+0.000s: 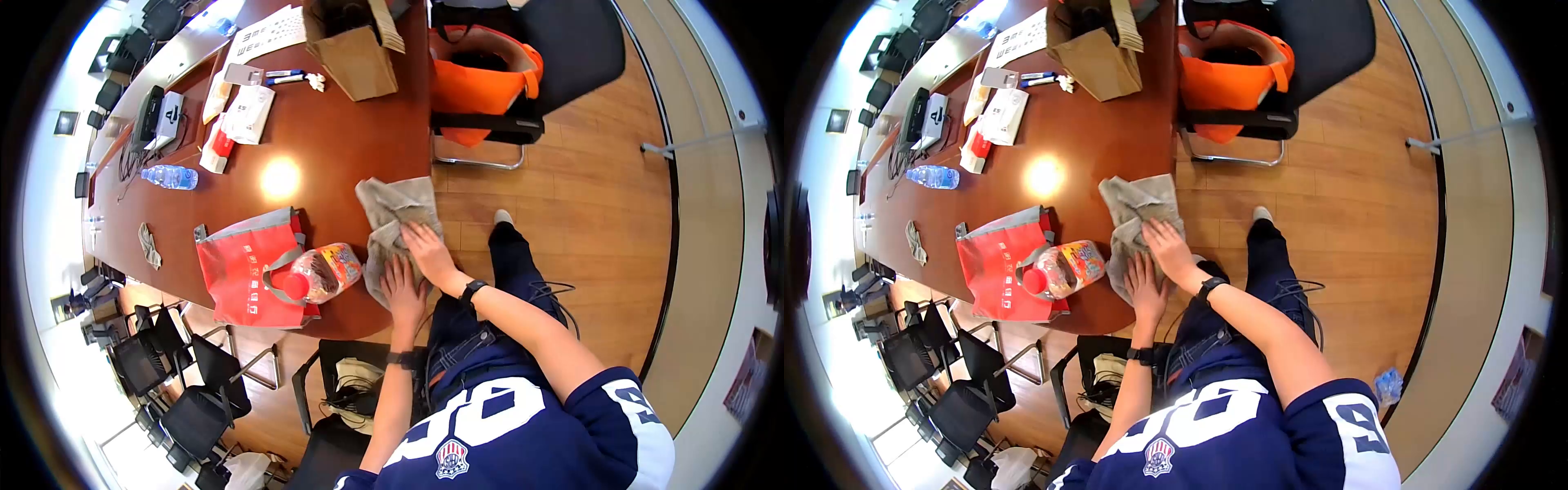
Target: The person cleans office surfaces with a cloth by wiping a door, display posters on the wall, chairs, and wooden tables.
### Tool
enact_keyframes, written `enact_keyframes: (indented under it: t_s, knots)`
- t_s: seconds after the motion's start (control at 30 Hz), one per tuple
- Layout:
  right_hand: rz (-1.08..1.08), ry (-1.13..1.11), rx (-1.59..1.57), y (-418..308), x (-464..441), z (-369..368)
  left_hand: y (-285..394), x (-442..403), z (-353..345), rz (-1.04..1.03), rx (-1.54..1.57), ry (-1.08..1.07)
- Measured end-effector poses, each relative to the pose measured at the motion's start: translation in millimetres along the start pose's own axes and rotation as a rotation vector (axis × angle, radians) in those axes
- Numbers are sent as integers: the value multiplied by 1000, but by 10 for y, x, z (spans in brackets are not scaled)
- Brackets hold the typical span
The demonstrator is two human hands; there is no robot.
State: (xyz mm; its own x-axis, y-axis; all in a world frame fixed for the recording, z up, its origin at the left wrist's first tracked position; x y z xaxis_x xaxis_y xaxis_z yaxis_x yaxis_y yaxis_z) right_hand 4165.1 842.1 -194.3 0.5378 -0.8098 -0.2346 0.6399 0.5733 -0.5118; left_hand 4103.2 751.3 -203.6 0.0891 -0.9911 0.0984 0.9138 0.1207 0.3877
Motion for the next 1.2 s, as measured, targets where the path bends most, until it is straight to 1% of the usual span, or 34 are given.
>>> enact_keyframes:
  t_s: [0.03, 0.07, 0.13, 0.17, 0.23, 0.27, 0.33, 0.37, 0.4, 0.43, 0.47, 0.5, 0.57, 0.6, 0.63, 0.7, 0.77, 0.83, 0.87, 0.9, 0.97, 1.0, 1.03, 1.07, 1.13, 1.17, 1.2]
  knots:
    - [32, -14, -19, -98, 105, -8, -40, 144, -23, 6, -23, -22]
    - [46, -29, -46, -203, 188, -19, -71, 284, -10, -10, -79, 32]
    - [88, -42, -139, -337, 271, -46, -235, 563, -118, -17, -109, 66]
    - [131, -14, -177, -375, 277, 5, -271, 596, -148, -24, -115, 93]
    - [189, 7, -185, -382, 258, 44, -276, 616, -182, -20, -169, 55]
    - [190, -17, -208, -351, 246, 45, -294, 593, -214, -4, -174, 71]
    - [192, -71, -270, -244, 222, 127, -220, 475, -199, 3, -145, 37]
    - [155, -72, -280, -137, 214, 181, -195, 363, -170, 5, -135, 20]
    - [118, -74, -294, -17, 234, 231, -213, 260, -232, 11, -110, -47]
    - [77, -75, -313, 101, 280, 275, -58, 116, -195, -39, -107, -66]
    - [1, 54, -445, 289, 321, 354, 131, 1, -123, -99, -152, -65]
    - [-146, 4, -545, 493, 371, 425, 360, -160, -115, -171, -189, -51]
    - [-430, -93, -725, 1031, 526, 617, 831, -433, -291, -163, -129, 13]
    - [-542, -152, -730, 1373, 676, 609, 1082, -512, -416, -157, -97, 37]
    - [-566, -84, -734, 1714, 844, 702, 1287, -614, -704, -221, 194, 99]
    - [-590, -198, -472, 2447, 1432, 988, 1820, -557, -1547, -178, 363, -238]
    - [-579, -351, -310, 3261, 2230, 1279, 2709, -473, -2281, -358, 307, -583]
    - [-634, -417, -250, 4111, 3111, 1672, 3781, -337, -2583, -493, 232, -876]
    - [-768, -288, -305, 4406, 3590, 2202, 4508, -255, -2408, -588, 388, -917]
    - [-895, -147, -357, 4628, 4067, 2716, 4929, -204, -2525, -675, 395, -927]
    - [-1166, 67, -548, 5030, 5056, 3410, 5773, -107, -2725, -856, 409, -935]
    - [-1239, 217, -603, 5113, 5497, 3772, 6122, -79, -2733, -995, 431, -895]
    - [-1298, 375, -655, 5090, 5946, 4123, 6449, -53, -2691, -1027, 427, -916]
    - [-1348, 535, -707, 5023, 6324, 4441, 6826, 8, -2515, -1054, 423, -938]
    - [-1290, 649, -758, 4744, 6761, 4898, 7484, 141, -2282, -1107, 390, -986]
    - [-1259, 699, -785, 4537, 6955, 5069, 7716, 217, -2300, -1160, 416, -985]
    - [-1216, 678, -625, 4296, 6954, 5240, 7897, 283, -2332, -1209, 442, -985]
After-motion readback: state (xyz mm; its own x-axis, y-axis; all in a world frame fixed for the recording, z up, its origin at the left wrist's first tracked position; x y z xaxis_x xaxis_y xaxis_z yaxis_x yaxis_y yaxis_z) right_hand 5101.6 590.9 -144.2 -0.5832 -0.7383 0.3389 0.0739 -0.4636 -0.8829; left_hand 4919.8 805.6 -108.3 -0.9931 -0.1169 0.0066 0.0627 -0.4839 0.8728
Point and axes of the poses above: each hand's wrist, its own x-axis away from the middle knuckle, its own z-axis out of the back of the hand, y = z × x, the point moved 7 cm from there along -x, towards the middle knuckle, and after that the axes turned 4 degrees about -z, right-handed, at the moved point
